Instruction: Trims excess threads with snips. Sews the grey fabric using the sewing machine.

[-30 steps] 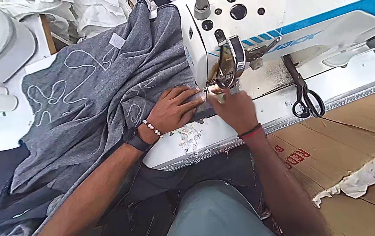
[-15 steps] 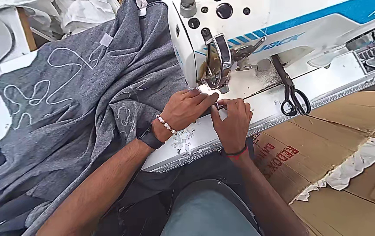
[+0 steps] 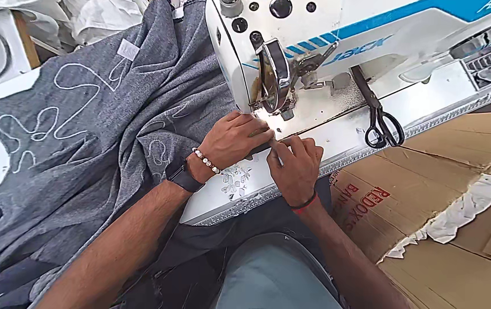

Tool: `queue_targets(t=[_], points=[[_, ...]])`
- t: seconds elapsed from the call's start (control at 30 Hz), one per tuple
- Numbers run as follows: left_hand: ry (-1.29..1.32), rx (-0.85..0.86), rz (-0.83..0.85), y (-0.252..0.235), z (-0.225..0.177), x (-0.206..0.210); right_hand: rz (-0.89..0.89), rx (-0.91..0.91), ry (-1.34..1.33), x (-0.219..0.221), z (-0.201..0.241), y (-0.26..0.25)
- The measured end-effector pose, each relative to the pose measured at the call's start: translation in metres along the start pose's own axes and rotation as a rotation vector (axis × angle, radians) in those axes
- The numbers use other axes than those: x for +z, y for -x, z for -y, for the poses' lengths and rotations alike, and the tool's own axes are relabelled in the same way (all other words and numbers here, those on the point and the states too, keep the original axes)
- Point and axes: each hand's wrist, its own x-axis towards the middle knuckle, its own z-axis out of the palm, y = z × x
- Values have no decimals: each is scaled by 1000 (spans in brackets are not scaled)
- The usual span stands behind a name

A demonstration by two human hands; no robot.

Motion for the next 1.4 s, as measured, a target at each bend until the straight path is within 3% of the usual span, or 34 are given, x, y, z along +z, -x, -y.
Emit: queue_targets(t=[0.2, 0.43, 0.53, 0.67, 0.8, 0.97, 1.1, 1.27, 1.4], points=[[40, -12, 20, 16, 1, 1, -16, 195, -217, -10, -6, -7], [-52, -82, -19, 22, -10, 0, 215, 385, -103, -13, 11, -30], [-59, -97, -20, 22, -11, 0, 171, 321, -47, -8, 14, -29], [-77, -104, -12, 22, -12, -1, -24, 89, 32, 6, 15, -21], [-33, -82, -8, 24, -9, -1, -5, -51, 77, 2, 16, -10], [-12, -55, -5, 27, -3, -1, 185, -24, -3, -19, 14, -1], [-105, -26, -17, 27, -8, -3, 96, 7, -175, -23, -4, -6], [190, -320, -88, 20, -25, 0, 114, -111, -154, -11, -9, -19], [262, -418, -92, 20, -27, -1, 44, -177, -156, -2, -10, -19]])
